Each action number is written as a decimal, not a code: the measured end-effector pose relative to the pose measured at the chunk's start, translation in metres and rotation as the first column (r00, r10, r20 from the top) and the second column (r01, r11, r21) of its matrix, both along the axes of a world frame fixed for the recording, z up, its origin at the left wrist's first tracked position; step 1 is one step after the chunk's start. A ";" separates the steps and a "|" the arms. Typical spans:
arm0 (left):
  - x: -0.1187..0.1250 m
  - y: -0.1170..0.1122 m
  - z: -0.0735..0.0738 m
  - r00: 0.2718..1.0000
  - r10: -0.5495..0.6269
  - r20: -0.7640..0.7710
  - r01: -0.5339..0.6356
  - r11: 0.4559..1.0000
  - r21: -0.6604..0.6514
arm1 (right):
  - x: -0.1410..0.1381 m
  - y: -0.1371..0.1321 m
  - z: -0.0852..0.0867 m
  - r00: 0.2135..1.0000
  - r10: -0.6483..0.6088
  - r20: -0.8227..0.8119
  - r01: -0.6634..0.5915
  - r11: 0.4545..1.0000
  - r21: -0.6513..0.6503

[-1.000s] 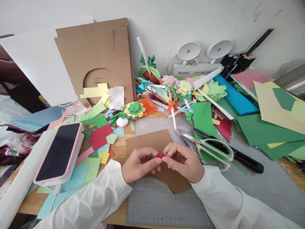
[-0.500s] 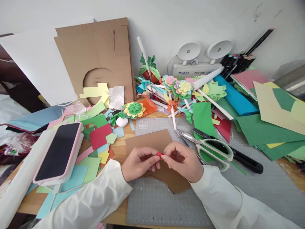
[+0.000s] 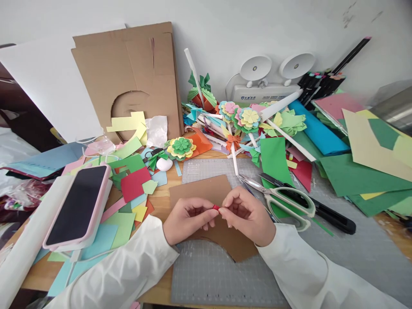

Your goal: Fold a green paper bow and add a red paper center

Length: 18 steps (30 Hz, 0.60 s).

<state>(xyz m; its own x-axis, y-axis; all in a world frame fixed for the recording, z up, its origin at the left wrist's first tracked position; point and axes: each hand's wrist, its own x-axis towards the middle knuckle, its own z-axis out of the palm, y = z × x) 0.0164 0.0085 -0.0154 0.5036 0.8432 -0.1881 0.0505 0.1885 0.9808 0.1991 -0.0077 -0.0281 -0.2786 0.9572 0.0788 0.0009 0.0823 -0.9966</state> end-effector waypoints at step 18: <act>0.000 -0.004 0.000 0.995 0.027 -0.091 -0.004 0.970 0.242 | -0.002 0.000 0.001 0.987 0.023 0.162 -0.006 0.994 -0.105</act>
<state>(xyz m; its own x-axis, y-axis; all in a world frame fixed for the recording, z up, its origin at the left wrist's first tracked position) 0.0160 0.0042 -0.0153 0.4801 0.8769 -0.0236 0.1424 -0.0514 0.9885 0.1968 -0.0078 -0.0274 -0.2938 0.9534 -0.0683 0.1633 -0.0203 -0.9864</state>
